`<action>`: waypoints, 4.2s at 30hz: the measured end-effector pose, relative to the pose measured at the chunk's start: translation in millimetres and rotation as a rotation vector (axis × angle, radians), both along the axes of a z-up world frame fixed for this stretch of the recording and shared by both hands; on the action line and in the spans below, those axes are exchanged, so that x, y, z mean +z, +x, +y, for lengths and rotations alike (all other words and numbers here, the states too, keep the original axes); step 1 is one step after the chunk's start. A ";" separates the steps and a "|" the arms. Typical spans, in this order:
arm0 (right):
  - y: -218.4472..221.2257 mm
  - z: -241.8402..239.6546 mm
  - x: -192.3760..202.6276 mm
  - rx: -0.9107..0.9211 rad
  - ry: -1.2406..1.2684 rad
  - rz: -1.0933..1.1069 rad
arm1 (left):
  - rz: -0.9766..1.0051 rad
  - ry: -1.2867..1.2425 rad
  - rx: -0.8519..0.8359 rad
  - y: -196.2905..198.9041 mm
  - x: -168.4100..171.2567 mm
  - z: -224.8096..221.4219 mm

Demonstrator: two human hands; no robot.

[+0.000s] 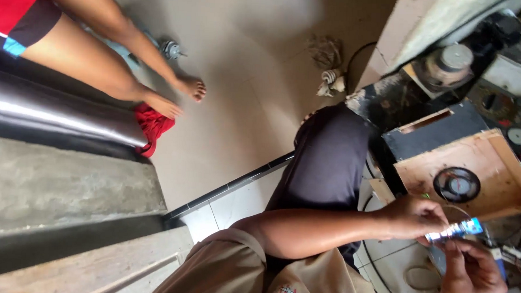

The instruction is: Assembling internal electronic components by inspecting and positioning a circuit board and wires inside a device housing.

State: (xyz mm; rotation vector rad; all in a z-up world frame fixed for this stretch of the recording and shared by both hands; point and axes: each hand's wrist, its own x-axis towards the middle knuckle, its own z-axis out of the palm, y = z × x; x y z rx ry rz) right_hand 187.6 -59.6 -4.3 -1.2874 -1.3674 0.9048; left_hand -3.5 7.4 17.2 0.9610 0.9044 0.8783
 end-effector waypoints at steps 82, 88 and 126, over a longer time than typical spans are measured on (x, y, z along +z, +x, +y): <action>-27.4 23.3 44.8 -0.210 0.126 0.235 | -0.009 0.105 0.090 -9.0 20.4 -2.4; -26.9 24.3 44.8 -0.205 0.124 0.247 | -0.006 0.099 0.093 -10.5 18.7 -0.5; -25.2 17.8 66.9 -0.188 0.105 0.128 | -0.046 0.038 0.017 -17.0 31.6 -0.9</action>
